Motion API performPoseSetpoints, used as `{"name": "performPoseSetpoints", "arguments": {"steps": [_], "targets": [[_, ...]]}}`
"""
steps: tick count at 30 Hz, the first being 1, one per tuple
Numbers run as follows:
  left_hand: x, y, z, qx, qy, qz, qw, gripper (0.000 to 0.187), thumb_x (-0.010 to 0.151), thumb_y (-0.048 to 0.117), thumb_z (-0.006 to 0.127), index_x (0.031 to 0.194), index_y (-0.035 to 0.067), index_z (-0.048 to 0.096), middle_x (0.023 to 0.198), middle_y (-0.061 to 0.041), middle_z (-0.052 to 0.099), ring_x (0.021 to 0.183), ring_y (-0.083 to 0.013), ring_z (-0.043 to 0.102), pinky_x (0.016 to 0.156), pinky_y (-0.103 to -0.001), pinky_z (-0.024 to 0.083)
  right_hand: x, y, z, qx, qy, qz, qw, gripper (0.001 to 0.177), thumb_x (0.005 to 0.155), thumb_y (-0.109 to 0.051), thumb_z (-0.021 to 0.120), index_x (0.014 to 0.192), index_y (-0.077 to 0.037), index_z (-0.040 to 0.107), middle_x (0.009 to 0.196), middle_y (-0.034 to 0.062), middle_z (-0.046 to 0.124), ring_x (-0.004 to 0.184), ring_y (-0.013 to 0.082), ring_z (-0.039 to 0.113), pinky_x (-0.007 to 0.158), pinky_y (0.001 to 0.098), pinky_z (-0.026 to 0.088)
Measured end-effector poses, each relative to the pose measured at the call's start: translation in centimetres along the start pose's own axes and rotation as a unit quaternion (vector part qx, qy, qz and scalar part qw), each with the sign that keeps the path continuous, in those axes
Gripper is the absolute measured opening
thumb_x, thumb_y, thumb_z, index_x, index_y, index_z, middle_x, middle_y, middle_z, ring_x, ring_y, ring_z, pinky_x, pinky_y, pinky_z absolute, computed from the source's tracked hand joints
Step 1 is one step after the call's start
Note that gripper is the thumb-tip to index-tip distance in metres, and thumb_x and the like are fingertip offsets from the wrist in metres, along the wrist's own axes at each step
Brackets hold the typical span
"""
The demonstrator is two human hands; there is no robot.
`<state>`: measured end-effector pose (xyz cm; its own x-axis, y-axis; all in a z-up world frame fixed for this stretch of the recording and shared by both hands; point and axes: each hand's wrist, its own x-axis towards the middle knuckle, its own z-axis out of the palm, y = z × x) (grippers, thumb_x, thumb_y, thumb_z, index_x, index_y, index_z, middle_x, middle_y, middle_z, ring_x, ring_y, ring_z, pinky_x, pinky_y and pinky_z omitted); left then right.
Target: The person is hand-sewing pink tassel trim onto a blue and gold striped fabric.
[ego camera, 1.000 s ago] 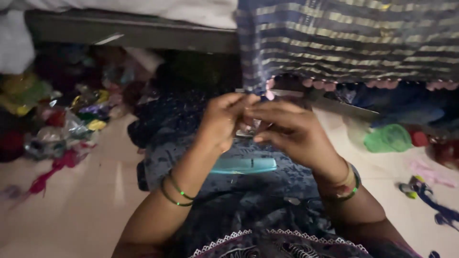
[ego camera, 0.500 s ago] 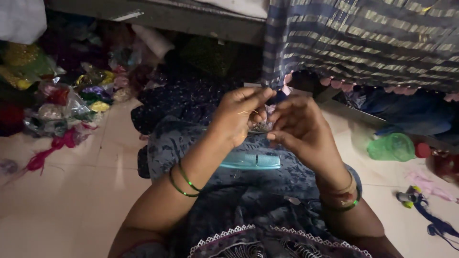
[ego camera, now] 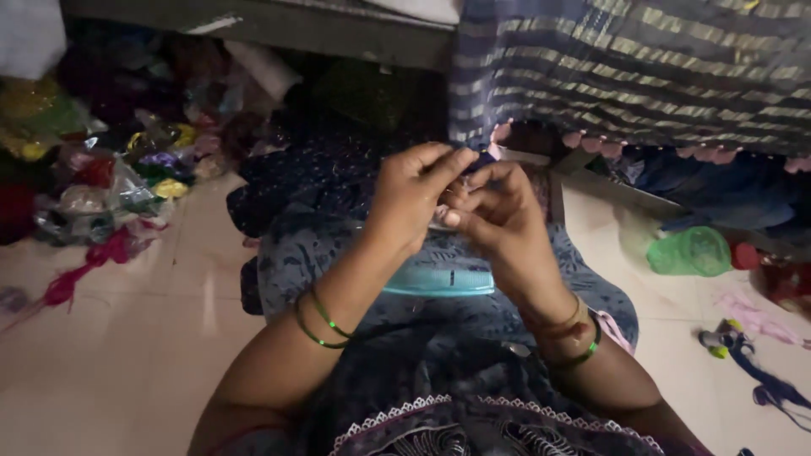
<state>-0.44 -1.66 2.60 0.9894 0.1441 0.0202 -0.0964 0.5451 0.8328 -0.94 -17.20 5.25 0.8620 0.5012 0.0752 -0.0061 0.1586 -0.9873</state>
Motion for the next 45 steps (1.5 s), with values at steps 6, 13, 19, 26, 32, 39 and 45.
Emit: {"name": "performPoseSetpoints", "arguments": {"steps": [6, 13, 19, 26, 32, 39, 45], "targets": [[1.3, 2.8, -2.7, 0.214, -0.023, 0.031, 0.976, 0.018, 0.092, 0.017, 0.076, 0.095, -0.001, 0.077, 0.062, -0.003, 0.065, 0.05, -0.0059, 0.057, 0.045, -0.023, 0.045, -0.1, -4.1, -0.6, -0.39, -0.078, -0.162, 0.903, 0.013, 0.085, -0.005, 0.077, 0.099, -0.005, 0.076, 0.093, 0.0044, 0.073, 0.089, 0.0159, 0.064, 0.079, 0.0294, 0.052], [2.0, 5.2, -4.5, 0.168, -0.184, -0.084, 0.965, 0.02, 0.086, 0.014, 0.081, 0.098, -0.002, 0.079, 0.086, -0.006, 0.079, 0.067, -0.0085, 0.065, 0.061, -0.026, 0.051, 4.3, -12.1, -0.4, -0.622, -0.147, -0.354, 0.683, 0.015, 0.085, -0.001, 0.079, 0.099, -0.006, 0.077, 0.091, 0.0063, 0.07, 0.087, 0.0225, 0.059, 0.076, 0.0361, 0.048], [1.3, 4.3, -5.6, 0.272, -0.146, 0.056, 0.949, 0.019, 0.09, 0.017, 0.078, 0.1, 0.0, 0.08, 0.086, -0.005, 0.079, 0.078, -0.0069, 0.066, 0.072, -0.026, 0.054, 7.9, -13.8, 2.1, -0.625, -0.234, -0.352, 0.657, 0.018, 0.08, 0.001, 0.076, 0.098, -0.005, 0.075, 0.095, 0.0079, 0.069, 0.094, 0.0275, 0.063, 0.081, 0.0393, 0.053], [-0.7, 2.4, -4.8, 0.234, -0.039, 0.14, 0.961, 0.02, 0.097, 0.013, 0.068, 0.113, 0.002, 0.073, 0.091, -0.005, 0.076, 0.08, -0.0064, 0.069, 0.073, -0.024, 0.054, 10.5, -13.2, 5.5, -0.604, -0.335, -0.385, 0.612, 0.023, 0.078, -0.002, 0.076, 0.101, -0.005, 0.076, 0.095, 0.009, 0.069, 0.075, 0.026, 0.069, 0.062, 0.0377, 0.055], [-2.4, 3.3, -3.5, 0.275, 0.102, 0.223, 0.93, 0.02, 0.095, 0.012, 0.073, 0.111, 0.0, 0.077, 0.092, -0.009, 0.079, 0.078, -0.0114, 0.072, 0.07, -0.027, 0.057, 11.6, -11.1, 5.9, -0.676, -0.25, -0.366, 0.589, 0.011, 0.084, -0.007, 0.074, 0.094, -0.009, 0.076, 0.09, 0.0085, 0.067, 0.068, 0.0278, 0.068, 0.057, 0.0394, 0.053], [-3.1, 4.1, -2.3, 0.49, 0.115, 0.453, 0.736, 0.012, 0.093, 0.008, 0.072, 0.104, 0.003, 0.07, 0.1, -0.011, 0.074, 0.097, -0.0218, 0.07, 0.089, -0.036, 0.053, 10.5, -11.4, 5.3, -0.688, -0.222, -0.358, 0.591, 0.013, 0.088, -0.014, 0.078, 0.099, -0.009, 0.075, 0.096, 0.0101, 0.069, 0.075, 0.0299, 0.069, 0.061, 0.0396, 0.055], [-1.1, 0.7, -4.6, 0.008, -0.027, 0.051, 0.998, 0.015, 0.097, 0.009, 0.071, 0.108, -0.001, 0.072, 0.096, -0.004, 0.072, 0.091, -0.0103, 0.065, 0.085, -0.027, 0.052, 6.7, -9.0, 2.9, -0.548, -0.171, -0.329, 0.75, 0.018, 0.094, -0.009, 0.081, 0.108, -0.001, 0.073, 0.093, 0.0108, 0.074, 0.077, 0.0177, 0.074, 0.062, 0.0293, 0.057]]}}
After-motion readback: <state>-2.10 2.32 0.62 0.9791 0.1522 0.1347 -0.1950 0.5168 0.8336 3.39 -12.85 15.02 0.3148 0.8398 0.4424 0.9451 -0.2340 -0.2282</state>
